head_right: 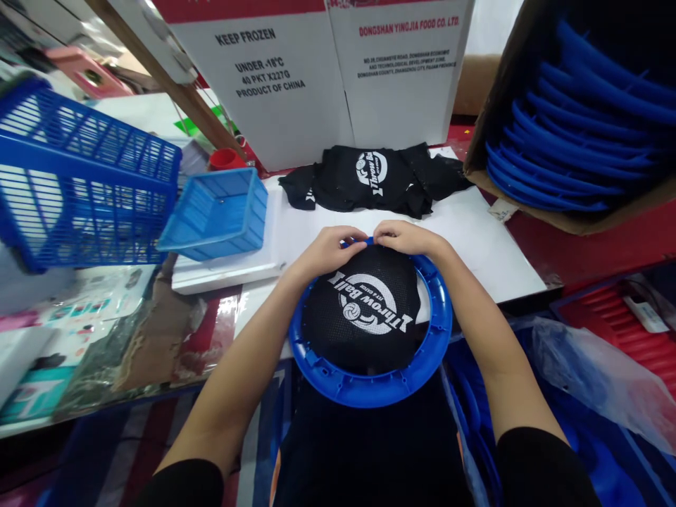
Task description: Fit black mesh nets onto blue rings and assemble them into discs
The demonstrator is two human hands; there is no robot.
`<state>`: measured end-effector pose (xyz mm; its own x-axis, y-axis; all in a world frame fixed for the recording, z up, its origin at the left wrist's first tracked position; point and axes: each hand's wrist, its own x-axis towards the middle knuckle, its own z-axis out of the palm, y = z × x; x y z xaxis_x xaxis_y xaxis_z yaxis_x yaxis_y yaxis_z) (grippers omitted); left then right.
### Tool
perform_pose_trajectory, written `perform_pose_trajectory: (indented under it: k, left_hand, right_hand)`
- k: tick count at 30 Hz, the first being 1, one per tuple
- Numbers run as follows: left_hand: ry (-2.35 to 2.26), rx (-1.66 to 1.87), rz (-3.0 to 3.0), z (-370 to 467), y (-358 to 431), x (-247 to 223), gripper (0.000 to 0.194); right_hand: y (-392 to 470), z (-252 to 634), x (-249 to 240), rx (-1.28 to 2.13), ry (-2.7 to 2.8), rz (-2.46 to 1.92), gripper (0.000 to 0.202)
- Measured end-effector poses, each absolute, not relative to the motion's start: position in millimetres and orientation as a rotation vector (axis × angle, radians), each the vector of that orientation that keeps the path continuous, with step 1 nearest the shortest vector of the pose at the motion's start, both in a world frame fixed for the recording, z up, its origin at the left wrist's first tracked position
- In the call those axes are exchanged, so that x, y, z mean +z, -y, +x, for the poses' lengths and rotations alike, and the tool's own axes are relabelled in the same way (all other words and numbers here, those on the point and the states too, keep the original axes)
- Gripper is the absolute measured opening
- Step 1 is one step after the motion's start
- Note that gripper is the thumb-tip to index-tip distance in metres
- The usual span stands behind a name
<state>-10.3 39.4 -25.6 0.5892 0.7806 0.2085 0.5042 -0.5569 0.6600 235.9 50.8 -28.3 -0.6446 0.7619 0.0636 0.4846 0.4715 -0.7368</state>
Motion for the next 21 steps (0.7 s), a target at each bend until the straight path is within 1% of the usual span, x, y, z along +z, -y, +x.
perform_pose_trajectory:
  k: [3,7,15,21]
  left_hand:
    - [-1.04,0.66,2.295,-5,-37,-28,0.017]
    - [-1.083,0.688,2.217,-2,-38,-32,0.018]
    - [-1.126,0.697,2.114,-3,-44,-36,0.016]
    - [-1.114,0.664,2.118,-3,-51,-39,0.017]
  right_hand:
    - [-51,231,-31,0.985,2.333,-0.986,0.031]
    - [-52,229,-35,0.971,2.331,-0.923,0.026]
    - [-52,227,-36,0.993,2.275,-1.017,0.026]
    - [-51,222,-34,0.913,2.3,-1.017,0.021]
